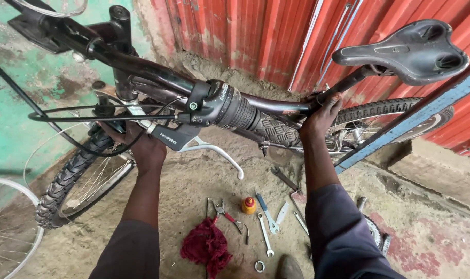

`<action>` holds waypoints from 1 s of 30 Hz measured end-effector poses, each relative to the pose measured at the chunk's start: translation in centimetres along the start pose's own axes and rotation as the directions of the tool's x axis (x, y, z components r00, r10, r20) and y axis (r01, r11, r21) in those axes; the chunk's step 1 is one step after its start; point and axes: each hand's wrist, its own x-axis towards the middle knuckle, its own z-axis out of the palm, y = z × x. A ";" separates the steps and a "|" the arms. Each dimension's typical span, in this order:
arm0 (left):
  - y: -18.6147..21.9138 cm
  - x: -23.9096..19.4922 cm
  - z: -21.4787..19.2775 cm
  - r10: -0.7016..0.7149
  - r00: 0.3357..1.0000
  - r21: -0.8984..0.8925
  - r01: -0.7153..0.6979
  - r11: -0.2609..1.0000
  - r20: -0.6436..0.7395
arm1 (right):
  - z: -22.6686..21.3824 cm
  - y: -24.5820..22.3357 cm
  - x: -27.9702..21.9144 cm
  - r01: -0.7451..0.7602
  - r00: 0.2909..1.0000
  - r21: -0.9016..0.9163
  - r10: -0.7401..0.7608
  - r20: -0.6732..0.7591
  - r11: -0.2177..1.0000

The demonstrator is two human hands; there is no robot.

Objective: The person works on the front brake system of a bicycle, using a yellow bottle to apply lubricant to the brake cable and then threading the cable through the brake caliper. They use a red cloth to wipe the components and their hands during the process.

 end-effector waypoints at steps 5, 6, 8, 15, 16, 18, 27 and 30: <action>1.2 1.8 0.4 0.032 1.000 -0.027 -0.032 0.999 0.000 | 1.4 -1.4 -0.4 -0.025 1.000 -0.051 0.025 -0.009 0.998; 1.3 1.5 0.1 0.029 1.000 -0.025 -0.028 0.999 0.009 | 1.6 -2.0 -0.6 -0.036 0.999 -0.053 0.035 -0.009 0.998; 1.5 1.0 -0.2 0.023 0.999 -0.026 -0.022 0.999 0.024 | 2.1 -3.1 -0.4 -0.028 0.999 -0.094 0.031 0.031 0.995; 2.7 0.8 -2.6 0.025 0.999 -0.014 -0.024 1.000 0.042 | 1.2 -2.3 0.1 -0.119 0.991 -0.017 0.119 0.058 0.993; 3.0 1.6 -3.0 0.037 0.999 -0.015 -0.037 0.999 0.034 | 1.1 -1.7 0.9 -0.140 0.990 -0.032 0.140 0.017 0.990; 3.3 2.6 -4.5 0.056 0.998 -0.017 -0.055 0.998 0.022 | 1.0 -1.5 1.3 -0.162 0.987 -0.038 0.162 -0.015 0.986; 2.3 2.6 -4.3 0.469 0.874 0.544 -0.457 0.703 0.129 | -1.5 -1.1 1.1 -0.371 0.929 -0.576 0.283 -0.240 0.728; 5.8 2.3 -4.3 -0.150 0.984 0.185 0.130 0.974 0.098 | 1.1 -8.1 -4.1 -0.340 0.940 -0.371 0.300 -0.164 0.864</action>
